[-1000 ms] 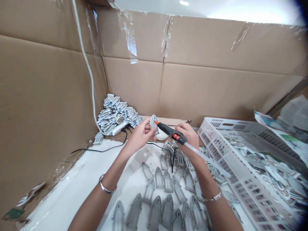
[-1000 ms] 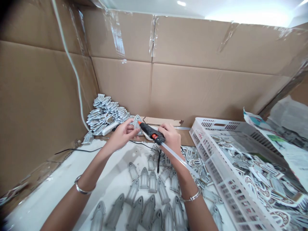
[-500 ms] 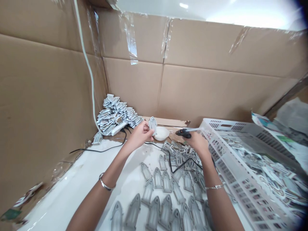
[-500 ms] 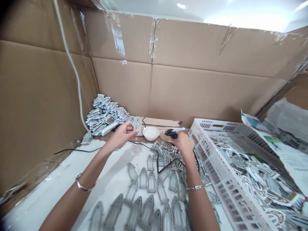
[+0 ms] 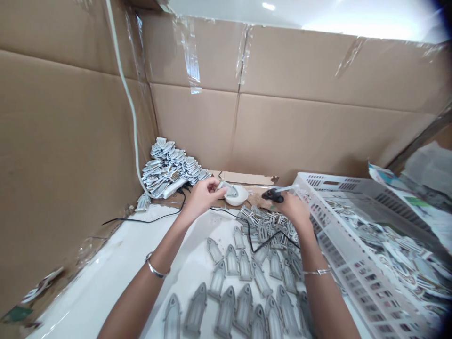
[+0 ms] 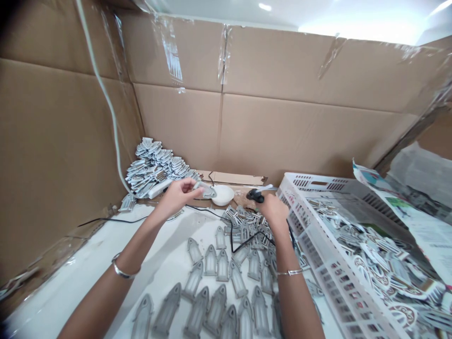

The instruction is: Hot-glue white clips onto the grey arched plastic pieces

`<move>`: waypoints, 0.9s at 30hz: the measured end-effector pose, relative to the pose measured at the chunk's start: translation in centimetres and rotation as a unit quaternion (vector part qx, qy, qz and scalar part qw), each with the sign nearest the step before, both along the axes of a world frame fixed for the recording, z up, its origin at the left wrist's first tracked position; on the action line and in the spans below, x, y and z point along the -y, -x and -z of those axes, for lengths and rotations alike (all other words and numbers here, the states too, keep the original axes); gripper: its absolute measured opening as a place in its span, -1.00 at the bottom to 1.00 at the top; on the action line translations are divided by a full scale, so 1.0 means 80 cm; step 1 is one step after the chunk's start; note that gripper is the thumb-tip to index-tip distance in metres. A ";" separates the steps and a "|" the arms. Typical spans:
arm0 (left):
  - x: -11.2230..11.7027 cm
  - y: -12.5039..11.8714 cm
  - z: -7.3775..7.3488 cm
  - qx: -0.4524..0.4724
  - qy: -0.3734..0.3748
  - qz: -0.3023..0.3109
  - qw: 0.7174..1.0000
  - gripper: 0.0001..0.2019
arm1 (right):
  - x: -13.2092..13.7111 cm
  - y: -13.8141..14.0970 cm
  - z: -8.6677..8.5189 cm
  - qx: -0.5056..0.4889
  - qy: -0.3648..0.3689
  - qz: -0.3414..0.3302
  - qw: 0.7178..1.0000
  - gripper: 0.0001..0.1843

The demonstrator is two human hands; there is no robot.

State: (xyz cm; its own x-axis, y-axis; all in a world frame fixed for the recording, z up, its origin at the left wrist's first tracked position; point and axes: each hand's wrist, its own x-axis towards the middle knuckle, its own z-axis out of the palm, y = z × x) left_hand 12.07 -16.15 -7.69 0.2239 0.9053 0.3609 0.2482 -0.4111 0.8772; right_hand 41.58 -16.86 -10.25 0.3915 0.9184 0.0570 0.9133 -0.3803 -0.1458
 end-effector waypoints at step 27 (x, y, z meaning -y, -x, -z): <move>0.003 0.001 -0.011 0.044 0.039 0.049 0.997 -0.81 | 0.050 0.087 -0.053 -0.236 -0.254 -0.323 0.880 -0.87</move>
